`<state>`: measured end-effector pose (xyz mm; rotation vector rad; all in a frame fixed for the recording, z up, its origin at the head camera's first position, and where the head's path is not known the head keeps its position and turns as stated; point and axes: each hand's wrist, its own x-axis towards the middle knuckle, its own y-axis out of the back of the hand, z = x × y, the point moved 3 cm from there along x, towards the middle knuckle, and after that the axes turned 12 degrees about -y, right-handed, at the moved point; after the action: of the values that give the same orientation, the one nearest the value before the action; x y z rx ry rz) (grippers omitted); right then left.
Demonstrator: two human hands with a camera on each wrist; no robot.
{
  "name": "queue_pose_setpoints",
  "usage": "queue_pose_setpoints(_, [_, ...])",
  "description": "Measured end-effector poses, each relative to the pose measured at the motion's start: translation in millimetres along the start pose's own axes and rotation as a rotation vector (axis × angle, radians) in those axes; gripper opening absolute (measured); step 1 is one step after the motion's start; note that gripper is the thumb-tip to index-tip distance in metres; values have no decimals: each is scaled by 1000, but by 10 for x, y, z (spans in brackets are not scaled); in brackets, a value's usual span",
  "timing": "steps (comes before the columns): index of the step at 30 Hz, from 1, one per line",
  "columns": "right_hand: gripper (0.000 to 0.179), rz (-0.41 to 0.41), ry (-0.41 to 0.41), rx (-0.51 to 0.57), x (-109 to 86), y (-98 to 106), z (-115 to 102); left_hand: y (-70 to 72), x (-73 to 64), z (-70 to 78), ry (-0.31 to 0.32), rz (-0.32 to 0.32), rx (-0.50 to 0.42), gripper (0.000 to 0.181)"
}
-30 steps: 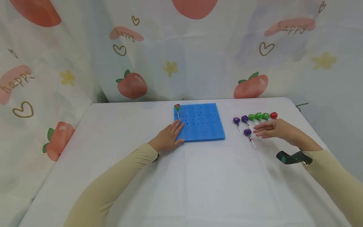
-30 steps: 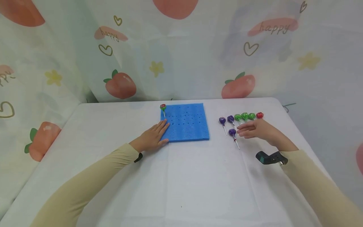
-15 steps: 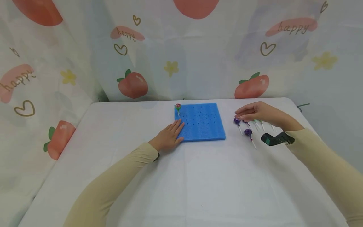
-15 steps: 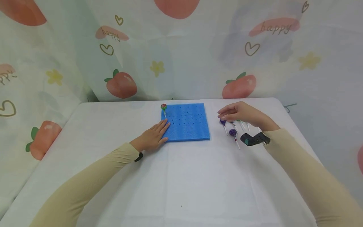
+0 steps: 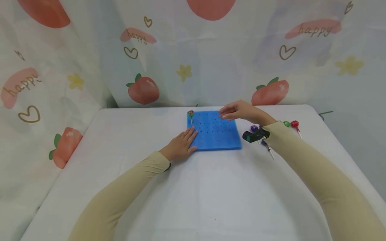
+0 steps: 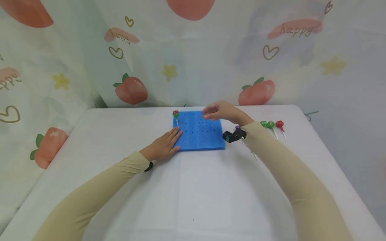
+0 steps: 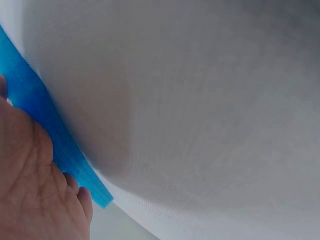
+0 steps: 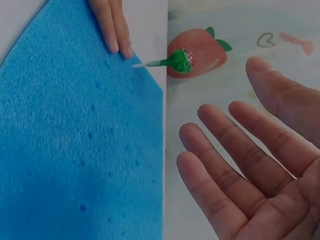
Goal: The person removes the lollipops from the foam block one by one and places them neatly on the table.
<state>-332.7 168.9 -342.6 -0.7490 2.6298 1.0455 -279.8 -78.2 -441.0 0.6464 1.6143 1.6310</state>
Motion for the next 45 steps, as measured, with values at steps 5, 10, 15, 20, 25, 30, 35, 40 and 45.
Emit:
queue_pose_setpoints(5, [46, -2, 12, 38, 268, -167, -70, -6, 6, -9, 12, -14, 13, 67])
queue_pose_setpoints(10, [49, -12, 0, 165, 493, -316, -85, -17, 2, -17, 12, -18, 14, 67])
queue_pose_setpoints(15, [47, 5, -33, 288, 685, -455, -74, -35, 2, -22, 3, -23, 28, 67])
queue_pose_setpoints(20, [45, 14, -46, 374, 817, -592, -92, -37, -4, -16, 5, -29, 35, 67])
queue_pose_setpoints(25, [42, 4, -53, 440, 917, -711, -113, -24, -12, 5, -8, -14, 23, 66])
queue_pose_setpoints(30, [48, 14, -86, 471, 985, -813, -173, -26, -9, 10, -10, -8, 28, 66])
queue_pose_setpoints(35, [55, 17, -91, 448, 1058, -902, -193, -21, -12, 8, -17, -6, 29, 66])
queue_pose_setpoints(40, [51, 29, -58, 434, 1077, -951, -224, -24, -20, -6, -19, -2, 43, 66])
queue_pose_setpoints(45, [45, 49, -44, 423, 1100, -965, -233, -23, -30, -24, -19, 10, 47, 66])
